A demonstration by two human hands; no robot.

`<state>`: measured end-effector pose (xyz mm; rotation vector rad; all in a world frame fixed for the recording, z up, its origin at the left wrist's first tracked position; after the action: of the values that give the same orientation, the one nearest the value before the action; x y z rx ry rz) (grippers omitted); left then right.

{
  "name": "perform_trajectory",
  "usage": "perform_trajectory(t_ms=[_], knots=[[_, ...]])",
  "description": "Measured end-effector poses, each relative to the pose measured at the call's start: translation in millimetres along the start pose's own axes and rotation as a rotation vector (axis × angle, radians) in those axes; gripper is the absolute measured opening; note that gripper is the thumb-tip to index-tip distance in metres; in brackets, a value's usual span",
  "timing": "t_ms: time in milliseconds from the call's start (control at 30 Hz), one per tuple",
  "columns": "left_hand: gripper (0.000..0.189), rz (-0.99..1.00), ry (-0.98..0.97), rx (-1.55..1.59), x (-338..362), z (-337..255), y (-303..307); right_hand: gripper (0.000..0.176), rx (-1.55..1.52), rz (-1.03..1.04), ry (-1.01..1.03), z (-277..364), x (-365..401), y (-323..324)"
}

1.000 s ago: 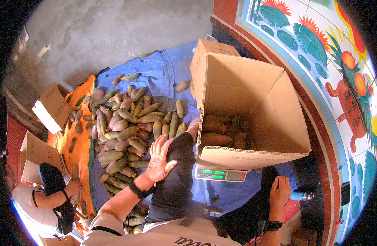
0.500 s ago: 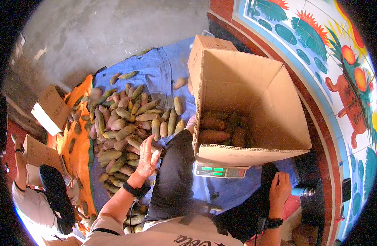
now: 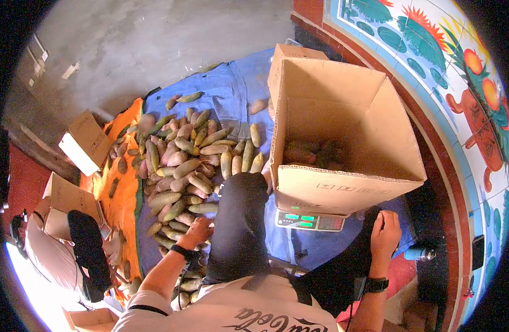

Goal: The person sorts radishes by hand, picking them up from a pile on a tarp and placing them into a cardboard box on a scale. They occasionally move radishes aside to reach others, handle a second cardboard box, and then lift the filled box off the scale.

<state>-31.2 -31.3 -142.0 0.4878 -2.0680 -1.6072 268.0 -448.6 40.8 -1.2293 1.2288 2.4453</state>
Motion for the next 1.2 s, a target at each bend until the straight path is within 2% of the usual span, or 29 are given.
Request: perform_trajectory(t_ms=[67,133,200,300,400,433,500,533,600,633,700,733,800,867,900,1000,1067,1133,1200], knots=[[0.045,0.105,0.067,0.086,5,9,-9,0.007,-0.014,0.001,0.004,3,-1,-2],[0.047,0.099,0.027,0.088,10,18,-26,0.007,-0.012,-0.004,0.005,3,-1,-3],[0.048,0.077,0.152,0.18,12,22,-34,0.007,0.001,0.02,0.003,1,-1,-6],[0.05,0.123,0.198,0.207,9,31,-56,0.007,0.032,0.061,0.003,-2,0,-8],[0.05,0.16,0.217,0.283,5,37,-71,0.007,0.058,0.087,0.015,-2,2,-10],[0.05,0.166,0.22,0.289,3,49,-92,0.007,0.067,0.09,0.017,-2,3,-10],[0.051,0.157,0.115,0.291,-3,74,-144,0.006,0.092,0.108,0.025,0,2,-10],[0.051,0.163,0.117,0.298,-4,67,-137,0.006,0.114,0.122,0.028,1,1,-11],[0.051,0.218,0.355,0.376,-7,53,-105,0.006,0.123,0.143,0.04,0,2,-14],[0.05,0.247,0.433,0.427,-9,56,-110,0.006,0.127,0.158,0.047,0,2,-16],[0.05,0.238,0.446,0.401,-16,59,-112,0.006,0.137,0.174,0.053,4,0,-18],[0.051,0.221,0.45,0.368,-18,61,-112,0.006,0.145,0.179,0.053,5,0,-19],[0.051,0.218,0.389,0.345,-24,92,-170,0.007,0.16,0.201,0.059,3,1,-20],[0.051,0.177,0.11,0.168,-27,102,-199,0.007,0.177,0.224,0.062,4,1,-22],[0.052,0.168,0.423,0.4,-27,72,-134,0.007,0.177,0.235,0.04,7,0,-22],[0.053,0.111,0.433,0.378,-31,75,-146,0.008,0.195,0.258,0.031,5,1,-21],[0.053,0.132,0.42,0.364,-37,67,-137,0.01,0.211,0.266,0.045,2,3,-20],[0.054,0.213,0.514,0.364,-42,62,-133,0.01,0.233,0.304,0.013,-1,4,-20],[0.056,0.201,0.502,0.376,-48,60,-140,0.011,0.241,0.299,0.041,-4,5,-20]])
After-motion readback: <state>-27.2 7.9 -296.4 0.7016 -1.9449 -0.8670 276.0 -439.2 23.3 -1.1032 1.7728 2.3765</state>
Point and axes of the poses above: each hand's wrist, its own x-axis away from the middle knuckle, its own y-axis out of the back of the hand, z = x × y, the point moved 4 cm from there along -x, towards the middle knuckle, and after that the axes turned 14 degrees about -z, right-handed, at the moved point
